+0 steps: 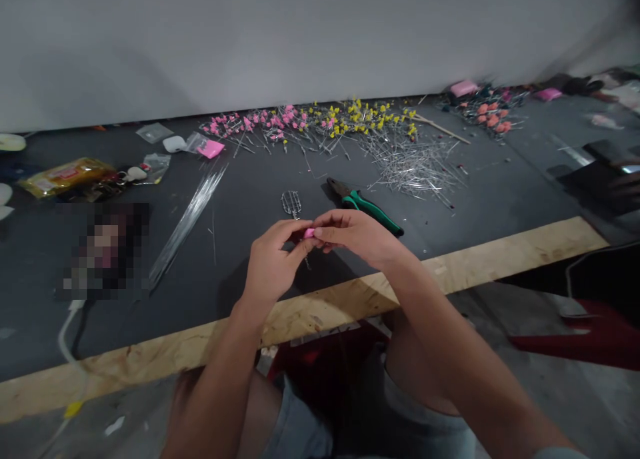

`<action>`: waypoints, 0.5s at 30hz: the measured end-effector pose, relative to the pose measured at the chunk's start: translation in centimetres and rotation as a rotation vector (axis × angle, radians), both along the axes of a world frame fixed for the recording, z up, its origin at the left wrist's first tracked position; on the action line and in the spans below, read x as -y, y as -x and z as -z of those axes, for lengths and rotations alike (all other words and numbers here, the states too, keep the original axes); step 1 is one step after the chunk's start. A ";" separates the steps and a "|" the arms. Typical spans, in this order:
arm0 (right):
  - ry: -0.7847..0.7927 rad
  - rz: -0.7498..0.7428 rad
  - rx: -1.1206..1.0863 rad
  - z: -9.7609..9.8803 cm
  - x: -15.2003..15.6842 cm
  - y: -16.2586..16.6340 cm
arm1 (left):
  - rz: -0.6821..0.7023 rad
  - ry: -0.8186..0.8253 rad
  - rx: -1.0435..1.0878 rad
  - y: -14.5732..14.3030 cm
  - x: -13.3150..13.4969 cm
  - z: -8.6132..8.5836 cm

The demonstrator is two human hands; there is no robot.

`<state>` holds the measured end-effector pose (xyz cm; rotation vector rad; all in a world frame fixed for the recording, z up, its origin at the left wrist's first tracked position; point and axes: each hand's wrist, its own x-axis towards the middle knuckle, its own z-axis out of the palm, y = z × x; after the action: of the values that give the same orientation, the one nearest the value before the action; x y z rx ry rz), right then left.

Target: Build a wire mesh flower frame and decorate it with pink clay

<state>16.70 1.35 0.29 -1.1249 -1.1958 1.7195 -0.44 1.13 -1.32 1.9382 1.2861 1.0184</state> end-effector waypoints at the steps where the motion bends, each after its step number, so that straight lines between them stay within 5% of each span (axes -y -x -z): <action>1: -0.022 0.011 0.014 -0.1 0.0 -0.2 | 0.003 -0.004 -0.005 0.0 -0.1 -0.1; 5: -0.191 0.211 0.221 -0.3 0.5 -2.8 | -0.040 -0.007 -0.041 0.4 -0.5 -0.5; 8: -0.271 0.360 0.621 0.2 1.0 -6.1 | -0.079 0.011 -0.067 0.8 -0.8 -0.6; 15: -0.330 0.328 1.079 4.1 0.8 -8.1 | -0.024 0.083 -0.105 1.1 -1.0 -0.4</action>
<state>24.82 0.54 -3.78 -1.9683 -1.6781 0.5590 -1.50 2.09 -0.91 1.9399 1.3905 0.8704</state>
